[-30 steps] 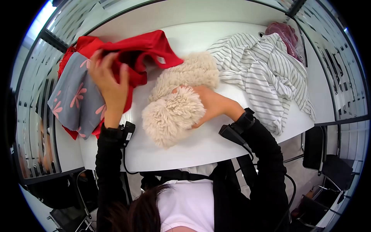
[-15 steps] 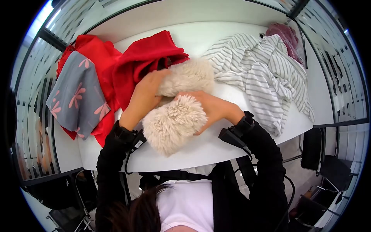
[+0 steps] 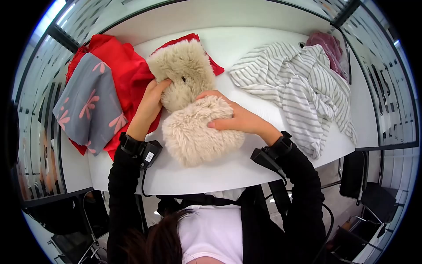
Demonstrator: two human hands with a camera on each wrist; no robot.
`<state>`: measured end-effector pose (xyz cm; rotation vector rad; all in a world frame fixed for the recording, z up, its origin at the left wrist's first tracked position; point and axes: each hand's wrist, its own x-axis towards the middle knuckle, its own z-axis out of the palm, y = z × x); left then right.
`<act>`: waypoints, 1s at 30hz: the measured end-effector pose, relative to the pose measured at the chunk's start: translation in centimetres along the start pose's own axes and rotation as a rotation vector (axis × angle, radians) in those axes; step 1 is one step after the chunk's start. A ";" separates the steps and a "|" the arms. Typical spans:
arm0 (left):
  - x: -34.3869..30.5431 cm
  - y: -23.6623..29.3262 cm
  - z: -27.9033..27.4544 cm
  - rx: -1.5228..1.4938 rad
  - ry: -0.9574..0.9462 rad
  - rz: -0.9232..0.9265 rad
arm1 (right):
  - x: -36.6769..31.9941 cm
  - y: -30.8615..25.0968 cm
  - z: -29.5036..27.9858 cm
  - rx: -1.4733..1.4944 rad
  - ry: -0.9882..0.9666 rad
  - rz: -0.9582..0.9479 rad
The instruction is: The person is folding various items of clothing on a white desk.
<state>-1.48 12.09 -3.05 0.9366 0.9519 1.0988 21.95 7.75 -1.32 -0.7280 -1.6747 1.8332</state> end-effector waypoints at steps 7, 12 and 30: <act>-0.3 1.2 -0.4 -0.088 -0.200 -0.155 | -0.1 0.2 0.3 0.098 0.077 0.015; -1.6 1.6 0.4 0.160 -0.383 -0.181 | -0.5 -0.4 0.9 0.064 0.097 0.012; -1.9 -0.7 0.6 -0.668 -0.436 -0.193 | -0.9 -1.5 4.9 -1.444 0.098 -0.610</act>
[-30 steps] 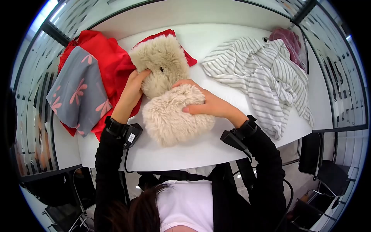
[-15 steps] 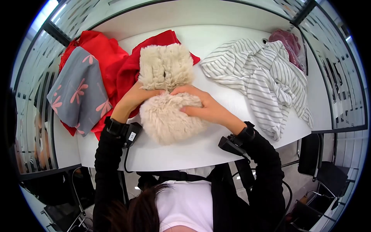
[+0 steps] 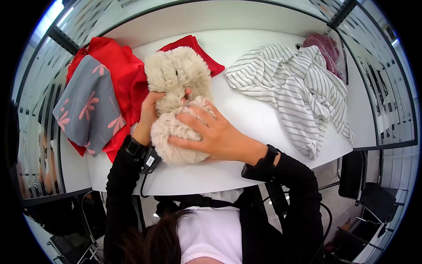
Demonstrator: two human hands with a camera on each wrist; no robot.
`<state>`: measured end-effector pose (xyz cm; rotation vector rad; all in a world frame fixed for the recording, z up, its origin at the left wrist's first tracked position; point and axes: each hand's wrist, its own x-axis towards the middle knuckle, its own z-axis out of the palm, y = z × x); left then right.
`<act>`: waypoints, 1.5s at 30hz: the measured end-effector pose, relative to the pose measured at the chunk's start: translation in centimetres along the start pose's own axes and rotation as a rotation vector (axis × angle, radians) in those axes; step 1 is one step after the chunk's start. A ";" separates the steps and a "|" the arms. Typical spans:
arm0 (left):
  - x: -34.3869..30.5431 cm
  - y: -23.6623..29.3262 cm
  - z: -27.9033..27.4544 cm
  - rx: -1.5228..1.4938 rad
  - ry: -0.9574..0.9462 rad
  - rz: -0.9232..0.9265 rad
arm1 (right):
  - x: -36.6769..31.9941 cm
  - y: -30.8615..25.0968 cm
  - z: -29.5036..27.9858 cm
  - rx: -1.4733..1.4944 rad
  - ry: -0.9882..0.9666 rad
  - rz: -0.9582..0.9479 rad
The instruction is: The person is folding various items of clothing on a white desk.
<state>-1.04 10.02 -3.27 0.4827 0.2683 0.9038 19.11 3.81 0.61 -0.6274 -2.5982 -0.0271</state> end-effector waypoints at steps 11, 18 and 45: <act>-3.2 -0.5 -4.4 0.031 -0.165 0.130 | -2.2 2.3 2.6 0.345 0.280 0.323; -3.7 -0.2 -4.0 1.051 0.096 0.261 | -1.9 3.2 2.6 0.402 0.223 0.426; -4.9 -0.4 -5.3 0.285 -0.301 0.225 | -2.0 2.3 3.3 0.623 0.445 0.389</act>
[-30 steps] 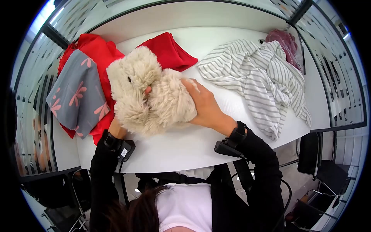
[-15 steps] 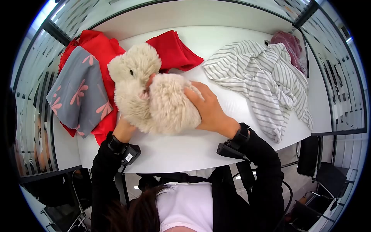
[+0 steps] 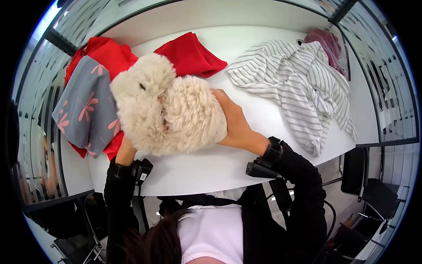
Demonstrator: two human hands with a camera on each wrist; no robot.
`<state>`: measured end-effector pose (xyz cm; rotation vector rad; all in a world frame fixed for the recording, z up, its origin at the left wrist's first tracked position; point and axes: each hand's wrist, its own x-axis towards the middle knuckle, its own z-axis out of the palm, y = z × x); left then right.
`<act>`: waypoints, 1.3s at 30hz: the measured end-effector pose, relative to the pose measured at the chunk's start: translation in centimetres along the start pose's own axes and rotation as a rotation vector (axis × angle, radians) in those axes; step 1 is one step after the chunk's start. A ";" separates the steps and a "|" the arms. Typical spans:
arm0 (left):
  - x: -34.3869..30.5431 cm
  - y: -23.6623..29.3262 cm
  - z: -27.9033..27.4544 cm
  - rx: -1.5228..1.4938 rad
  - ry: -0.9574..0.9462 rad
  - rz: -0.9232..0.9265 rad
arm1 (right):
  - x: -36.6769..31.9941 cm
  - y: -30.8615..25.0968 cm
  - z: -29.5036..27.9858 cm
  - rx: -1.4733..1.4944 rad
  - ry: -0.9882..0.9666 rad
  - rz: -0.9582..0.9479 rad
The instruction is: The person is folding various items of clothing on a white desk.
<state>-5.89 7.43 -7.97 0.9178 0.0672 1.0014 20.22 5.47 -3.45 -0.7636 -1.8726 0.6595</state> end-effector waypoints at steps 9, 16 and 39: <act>0.1 1.5 6.2 0.658 0.050 -0.109 | 0.3 -0.6 -0.4 -0.200 -0.224 -0.147; 1.0 5.1 10.2 1.689 -0.307 -0.035 | 1.3 -1.5 -0.1 -0.288 -0.333 -0.319; 2.8 3.8 4.2 0.145 0.411 -0.387 | 0.3 -6.0 -4.4 -0.987 -0.002 -0.594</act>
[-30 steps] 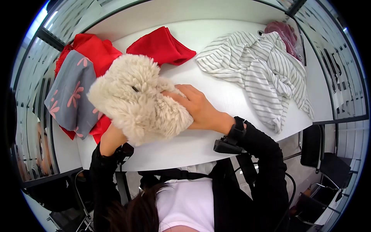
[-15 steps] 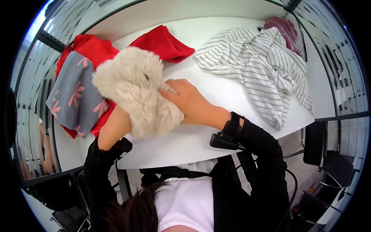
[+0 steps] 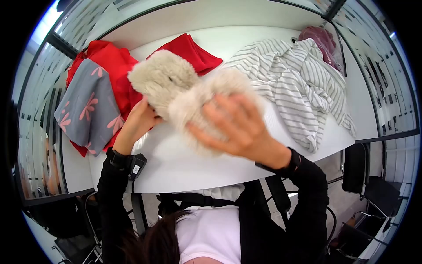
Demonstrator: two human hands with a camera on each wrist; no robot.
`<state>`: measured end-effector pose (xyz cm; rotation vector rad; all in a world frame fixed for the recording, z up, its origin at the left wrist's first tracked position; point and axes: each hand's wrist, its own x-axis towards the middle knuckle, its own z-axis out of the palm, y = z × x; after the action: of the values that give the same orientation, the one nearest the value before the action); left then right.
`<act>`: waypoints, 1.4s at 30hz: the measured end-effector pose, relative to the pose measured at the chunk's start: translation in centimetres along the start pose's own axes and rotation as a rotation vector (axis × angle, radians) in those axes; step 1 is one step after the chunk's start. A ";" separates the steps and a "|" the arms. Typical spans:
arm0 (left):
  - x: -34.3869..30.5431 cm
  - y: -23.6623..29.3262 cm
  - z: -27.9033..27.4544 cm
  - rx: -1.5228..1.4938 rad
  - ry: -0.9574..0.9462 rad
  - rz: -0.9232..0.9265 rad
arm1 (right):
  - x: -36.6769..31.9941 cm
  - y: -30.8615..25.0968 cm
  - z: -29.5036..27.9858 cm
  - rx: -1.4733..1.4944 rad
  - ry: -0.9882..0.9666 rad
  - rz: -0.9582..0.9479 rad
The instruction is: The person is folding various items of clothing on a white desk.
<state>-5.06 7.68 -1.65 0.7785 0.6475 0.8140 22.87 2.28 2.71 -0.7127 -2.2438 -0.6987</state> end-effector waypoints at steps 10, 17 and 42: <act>3.7 -0.3 0.5 0.452 0.321 0.154 | -1.1 -4.3 -1.0 0.220 -0.271 -0.257; 4.7 -0.7 -1.0 0.520 0.338 0.141 | -0.8 -4.4 -0.8 0.275 -0.326 -0.224; 2.1 0.3 3.5 1.174 0.282 0.801 | 3.9 2.0 5.3 0.919 -0.656 0.378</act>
<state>-1.44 8.30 0.13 2.0992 1.1021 1.2708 19.47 8.18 2.74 -0.8957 -2.4990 0.8333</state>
